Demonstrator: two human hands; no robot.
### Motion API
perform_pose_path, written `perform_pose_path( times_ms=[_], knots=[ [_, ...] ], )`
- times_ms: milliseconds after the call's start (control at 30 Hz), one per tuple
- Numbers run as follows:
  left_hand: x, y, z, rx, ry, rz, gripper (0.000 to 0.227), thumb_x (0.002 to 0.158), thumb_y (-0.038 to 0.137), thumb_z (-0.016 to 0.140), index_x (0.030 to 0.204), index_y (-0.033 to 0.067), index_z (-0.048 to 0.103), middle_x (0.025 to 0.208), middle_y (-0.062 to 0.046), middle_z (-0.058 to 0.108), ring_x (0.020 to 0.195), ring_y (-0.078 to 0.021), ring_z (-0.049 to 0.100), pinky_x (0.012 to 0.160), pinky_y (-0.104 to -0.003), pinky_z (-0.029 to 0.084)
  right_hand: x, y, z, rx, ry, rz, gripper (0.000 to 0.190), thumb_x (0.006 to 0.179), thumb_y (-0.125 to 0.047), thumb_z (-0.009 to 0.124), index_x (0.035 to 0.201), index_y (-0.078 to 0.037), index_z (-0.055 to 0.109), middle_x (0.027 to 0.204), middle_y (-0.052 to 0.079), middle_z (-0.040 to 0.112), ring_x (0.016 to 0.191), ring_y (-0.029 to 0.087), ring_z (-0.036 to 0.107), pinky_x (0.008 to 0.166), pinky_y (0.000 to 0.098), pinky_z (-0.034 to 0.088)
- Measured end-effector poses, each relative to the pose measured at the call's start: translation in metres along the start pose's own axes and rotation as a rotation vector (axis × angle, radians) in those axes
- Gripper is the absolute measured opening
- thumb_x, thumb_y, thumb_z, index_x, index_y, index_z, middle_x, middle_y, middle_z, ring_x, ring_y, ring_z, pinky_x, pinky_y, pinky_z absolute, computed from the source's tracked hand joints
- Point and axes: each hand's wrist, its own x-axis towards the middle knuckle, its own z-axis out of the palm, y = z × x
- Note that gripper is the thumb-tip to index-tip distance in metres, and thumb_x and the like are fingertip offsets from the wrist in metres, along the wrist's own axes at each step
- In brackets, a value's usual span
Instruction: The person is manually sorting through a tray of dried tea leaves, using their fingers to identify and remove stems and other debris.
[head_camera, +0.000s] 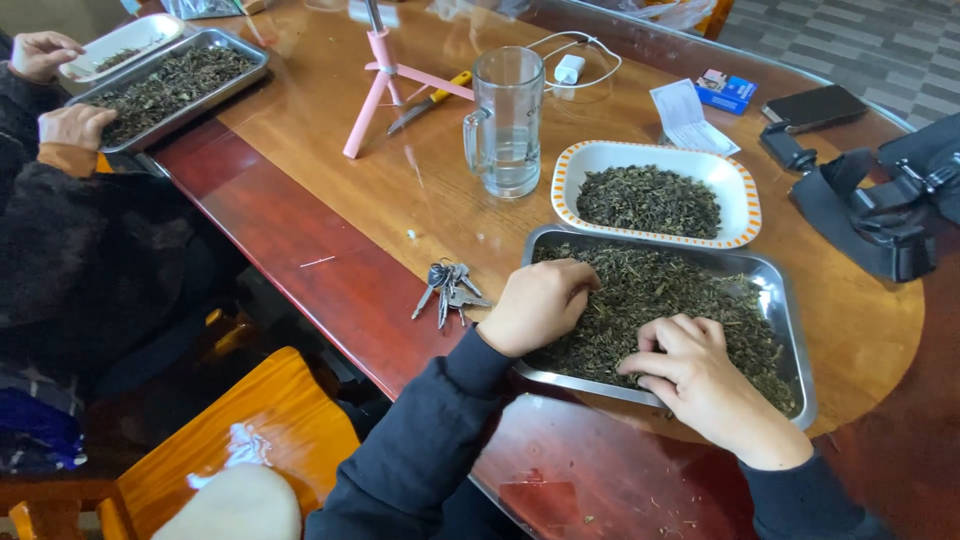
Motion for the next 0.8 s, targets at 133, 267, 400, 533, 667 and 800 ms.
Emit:
perform_pose_path(
  times_ms=[133, 267, 400, 533, 667, 800],
  knots=[
    [-0.001, 0.002, -0.002, 0.031, -0.022, -0.001, 0.022, 0.09, 0.015, 0.051, 0.098, 0.0177, 0.071, 0.101, -0.003, 0.076, 0.094, -0.0283, 0.072, 0.075, -0.046, 0.054, 0.001, 0.003, 0.005, -0.024, -0.006, -0.016, 0.01, 0.079, -0.019, 0.079, 0.086, -0.025, 0.076, 0.095, -0.003, 0.057, 0.097, 0.018, 0.054, 0.097, 0.0471, 0.032],
    [0.001, -0.005, 0.002, 0.071, 0.015, -0.011, 0.021, 0.089, 0.016, 0.052, 0.097, 0.0177, 0.071, 0.097, -0.005, 0.075, 0.09, -0.0322, 0.07, 0.073, -0.048, 0.053, 0.002, 0.011, -0.002, 0.013, 0.128, 0.103, 0.007, 0.085, -0.02, 0.072, 0.091, -0.022, 0.075, 0.097, -0.007, 0.067, 0.099, 0.016, 0.061, 0.097, 0.0418, 0.037],
    [0.001, -0.015, 0.011, 0.217, 0.018, -0.026, 0.014, 0.09, 0.017, 0.054, 0.089, 0.0122, 0.066, 0.083, -0.008, 0.067, 0.075, -0.0381, 0.067, 0.057, -0.053, 0.05, 0.006, -0.006, -0.024, 0.421, 0.23, 0.477, 0.014, 0.089, -0.008, 0.069, 0.1, -0.008, 0.077, 0.093, 0.004, 0.076, 0.089, 0.016, 0.071, 0.09, 0.03, 0.058],
    [-0.001, -0.006, 0.003, 0.198, 0.044, -0.041, 0.036, 0.099, 0.044, 0.059, 0.085, 0.011, 0.063, 0.084, -0.007, 0.066, 0.077, -0.037, 0.067, 0.06, -0.053, 0.052, 0.001, 0.005, -0.025, 0.833, 0.398, 0.702, 0.013, 0.095, 0.002, 0.066, 0.106, 0.001, 0.073, 0.078, 0.01, 0.066, 0.073, 0.018, 0.058, 0.073, 0.0293, 0.05],
    [-0.002, -0.004, 0.001, 0.129, -0.095, 0.058, 0.05, 0.086, 0.063, 0.062, 0.095, 0.0141, 0.068, 0.095, -0.006, 0.066, 0.086, -0.0331, 0.069, 0.066, -0.051, 0.052, -0.003, 0.016, -0.033, 1.39, 0.541, 0.716, 0.01, 0.1, 0.006, 0.052, 0.106, 0.003, 0.06, 0.1, 0.02, 0.065, 0.078, 0.021, 0.054, 0.062, 0.0297, 0.044],
    [-0.003, -0.004, 0.007, 0.102, -0.215, 0.169, 0.017, 0.093, 0.032, 0.068, 0.096, 0.0159, 0.066, 0.096, -0.006, 0.065, 0.088, -0.0319, 0.068, 0.07, -0.05, 0.053, -0.008, 0.03, -0.03, 1.626, 0.507, 0.734, 0.02, 0.098, 0.011, 0.041, 0.109, 0.0, 0.054, 0.104, 0.023, 0.062, 0.083, 0.022, 0.055, 0.065, 0.0293, 0.044]
  ],
)
